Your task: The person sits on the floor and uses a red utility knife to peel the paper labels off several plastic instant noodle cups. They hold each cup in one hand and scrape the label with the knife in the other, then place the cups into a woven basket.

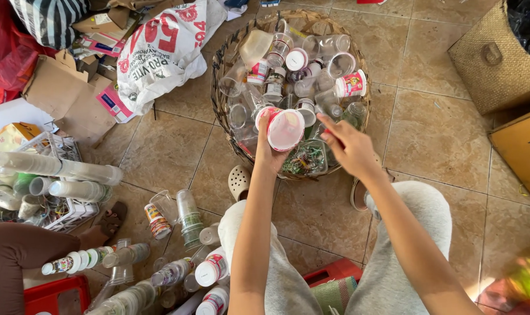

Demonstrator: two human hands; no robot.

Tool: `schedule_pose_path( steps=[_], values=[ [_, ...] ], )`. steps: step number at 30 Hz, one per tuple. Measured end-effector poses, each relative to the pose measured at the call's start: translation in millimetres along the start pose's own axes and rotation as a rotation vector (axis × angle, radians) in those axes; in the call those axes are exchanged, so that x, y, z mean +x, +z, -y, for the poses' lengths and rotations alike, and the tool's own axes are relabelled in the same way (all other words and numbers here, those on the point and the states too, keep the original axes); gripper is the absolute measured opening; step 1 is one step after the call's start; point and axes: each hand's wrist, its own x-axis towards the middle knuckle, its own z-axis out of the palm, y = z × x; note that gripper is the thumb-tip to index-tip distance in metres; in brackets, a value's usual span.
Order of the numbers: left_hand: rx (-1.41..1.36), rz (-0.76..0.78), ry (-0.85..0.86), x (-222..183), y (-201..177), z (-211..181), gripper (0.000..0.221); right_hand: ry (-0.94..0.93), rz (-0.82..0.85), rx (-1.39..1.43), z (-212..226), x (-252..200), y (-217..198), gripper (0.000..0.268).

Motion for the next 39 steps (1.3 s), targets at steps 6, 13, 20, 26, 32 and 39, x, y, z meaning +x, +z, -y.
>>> schedule_pose_path(
  steps=[6,13,20,26,32,39],
  values=[
    [0.083,0.154,-0.066,8.9,-4.8,22.8,0.072,-0.271,-0.061,-0.004,94.6,9.9,-26.2,0.04],
    [0.058,0.241,-0.06,48.5,-38.2,50.7,0.077,-0.327,-0.104,-0.023,87.9,16.6,-13.7,0.029],
    [-0.083,0.196,-0.037,33.5,-36.9,60.8,0.072,-0.262,-0.154,0.053,74.2,15.2,7.7,0.031],
    [-0.103,0.165,-0.031,27.4,-39.0,58.2,0.077,-0.281,-0.109,0.169,83.4,21.1,-4.0,0.028],
    [-0.068,0.141,-0.013,-8.4,-10.1,46.9,0.066,-0.323,-0.06,0.174,89.1,18.2,-12.8,0.026],
    [-0.124,0.062,0.04,-17.6,0.6,54.3,0.08,-0.307,-0.12,0.167,76.2,12.5,8.9,0.026]
  ],
)
